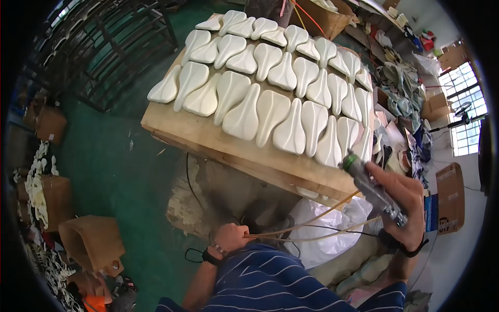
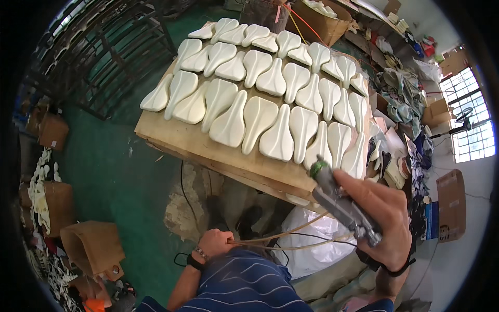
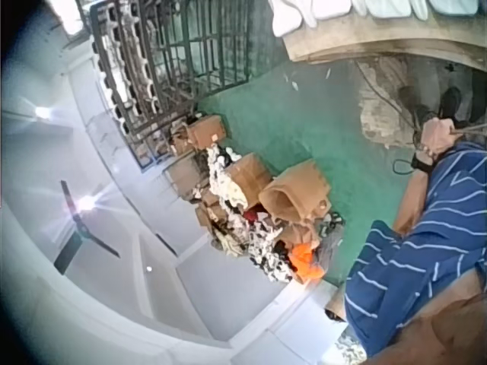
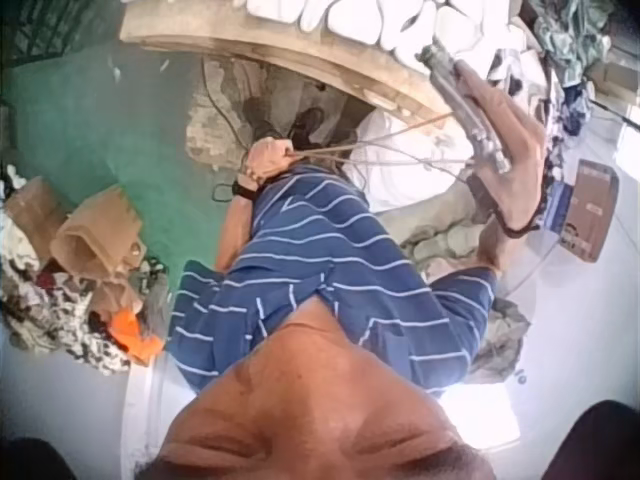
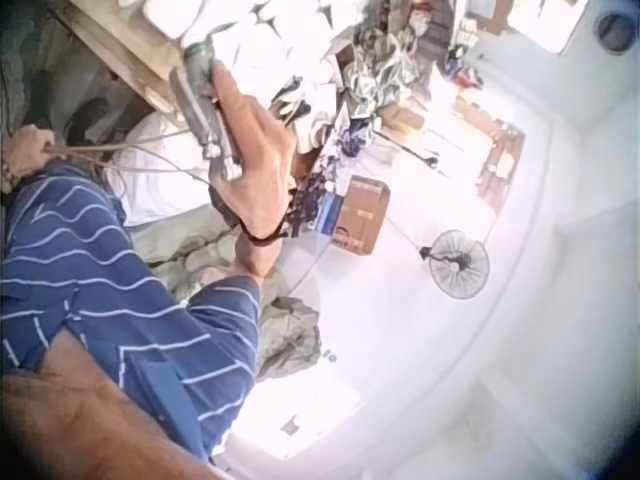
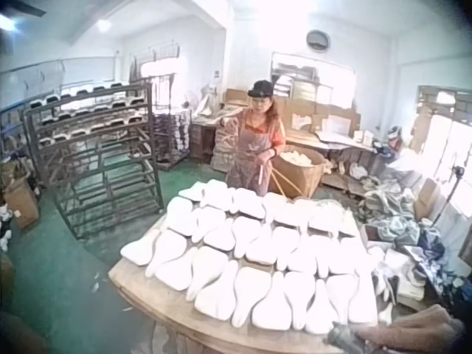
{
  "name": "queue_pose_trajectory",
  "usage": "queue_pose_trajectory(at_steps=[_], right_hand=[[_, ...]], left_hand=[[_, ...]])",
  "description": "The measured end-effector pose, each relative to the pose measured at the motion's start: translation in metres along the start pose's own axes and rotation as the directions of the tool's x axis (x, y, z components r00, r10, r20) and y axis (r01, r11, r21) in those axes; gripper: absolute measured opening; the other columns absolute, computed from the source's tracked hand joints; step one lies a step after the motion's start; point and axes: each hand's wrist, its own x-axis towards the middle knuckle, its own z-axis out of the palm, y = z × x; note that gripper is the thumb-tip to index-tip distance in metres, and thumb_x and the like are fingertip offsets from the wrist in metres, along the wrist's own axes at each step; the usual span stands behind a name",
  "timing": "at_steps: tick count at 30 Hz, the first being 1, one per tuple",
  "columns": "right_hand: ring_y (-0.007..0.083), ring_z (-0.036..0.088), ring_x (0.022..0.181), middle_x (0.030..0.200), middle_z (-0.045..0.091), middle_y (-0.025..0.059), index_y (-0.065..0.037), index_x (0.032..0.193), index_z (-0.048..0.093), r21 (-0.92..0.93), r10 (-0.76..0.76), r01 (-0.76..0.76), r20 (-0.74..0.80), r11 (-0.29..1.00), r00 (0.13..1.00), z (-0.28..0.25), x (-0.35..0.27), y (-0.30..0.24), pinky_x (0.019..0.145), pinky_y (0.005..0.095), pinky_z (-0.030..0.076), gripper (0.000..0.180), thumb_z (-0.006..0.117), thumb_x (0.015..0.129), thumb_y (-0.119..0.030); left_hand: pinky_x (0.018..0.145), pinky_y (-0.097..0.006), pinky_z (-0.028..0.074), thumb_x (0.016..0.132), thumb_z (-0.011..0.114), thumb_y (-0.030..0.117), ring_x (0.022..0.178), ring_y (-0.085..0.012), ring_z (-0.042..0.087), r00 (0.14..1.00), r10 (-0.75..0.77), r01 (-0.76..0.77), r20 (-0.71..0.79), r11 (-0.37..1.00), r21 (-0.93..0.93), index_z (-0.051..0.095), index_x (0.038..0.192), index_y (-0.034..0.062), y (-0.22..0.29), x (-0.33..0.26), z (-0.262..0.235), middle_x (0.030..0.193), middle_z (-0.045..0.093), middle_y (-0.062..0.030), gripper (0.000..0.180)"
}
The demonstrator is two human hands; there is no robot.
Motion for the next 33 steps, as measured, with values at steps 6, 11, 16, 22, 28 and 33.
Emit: queue_pose_trajectory(at_steps=[6,11,16,22,28,33], right_hand=[[0.0338,0.071,0.074,0.088,0.071,0.0175,0.003,0.132,0.065,0.085,0.022,-0.030,0.090,0.996,0.996,-0.010,-0.013,-0.007,0.069,0.0378,0.054,0.063,0.075,0.070,-0.005],[0.0325,0.070,0.072,0.087,0.071,0.0165,0.002,0.132,0.066,0.033,0.001,-0.002,0.029,0.999,1.000,-0.006,-0.016,-0.015,0.067,0.0385,0.054,0.061,0.075,0.072,-0.006],[0.0283,0.070,0.068,0.082,0.070,0.0143,0.001,0.131,0.067,-0.030,0.047,-0.048,-0.006,0.998,0.999,-0.003,-0.011,-0.042,0.064,0.0362,0.053,0.062,0.078,0.071,-0.011],[0.0246,0.069,0.064,0.075,0.068,0.0127,-0.001,0.125,0.071,-0.062,0.078,-0.081,-0.053,0.995,0.996,0.005,-0.013,-0.055,0.061,0.0314,0.051,0.058,0.080,0.069,-0.013],[0.0229,0.067,0.061,0.073,0.065,0.0107,-0.002,0.133,0.067,-0.037,0.033,-0.028,0.155,0.999,0.987,0.000,-0.018,-0.053,0.056,0.0359,0.050,0.063,0.080,0.077,-0.029],[0.0261,0.067,0.064,0.080,0.067,0.0109,0.000,0.133,0.066,-0.004,0.005,-0.005,0.134,1.000,0.991,-0.003,-0.025,-0.042,0.058,0.0365,0.053,0.068,0.072,0.082,-0.046]], left_hand=[[0.060,-0.044,0.053,0.085,0.075,0.048,0.066,-0.0354,0.068,0.982,0.171,-0.169,-0.077,0.985,0.025,0.071,0.080,0.0108,0.017,0.013,-0.002,0.068,0.068,-0.0126,0.038],[0.062,-0.046,0.053,0.085,0.076,0.044,0.067,-0.0370,0.068,0.987,0.163,-0.162,-0.008,0.986,0.024,0.071,0.078,0.0099,0.025,0.029,-0.011,0.069,0.068,-0.0137,0.035],[0.065,-0.046,0.054,0.083,0.076,0.036,0.069,-0.0373,0.069,0.981,0.195,-0.196,0.020,0.980,0.035,0.073,0.079,0.0105,0.011,0.029,-0.013,0.070,0.069,-0.0151,0.026],[0.067,-0.046,0.054,0.081,0.075,0.033,0.071,-0.0369,0.069,0.985,0.168,-0.169,0.040,0.985,0.040,0.074,0.080,0.0110,0.005,0.034,-0.021,0.071,0.070,-0.0159,0.022],[0.065,-0.046,0.054,0.082,0.074,0.037,0.068,-0.0371,0.069,0.983,0.182,-0.183,0.017,0.982,0.036,0.075,0.079,0.0103,0.017,0.045,-0.016,0.069,0.069,-0.0161,0.027],[0.064,-0.045,0.054,0.084,0.074,0.040,0.067,-0.0365,0.069,0.979,0.203,-0.204,0.021,0.976,0.073,0.075,0.080,0.0097,0.034,0.053,-0.001,0.068,0.069,-0.0166,0.031]])
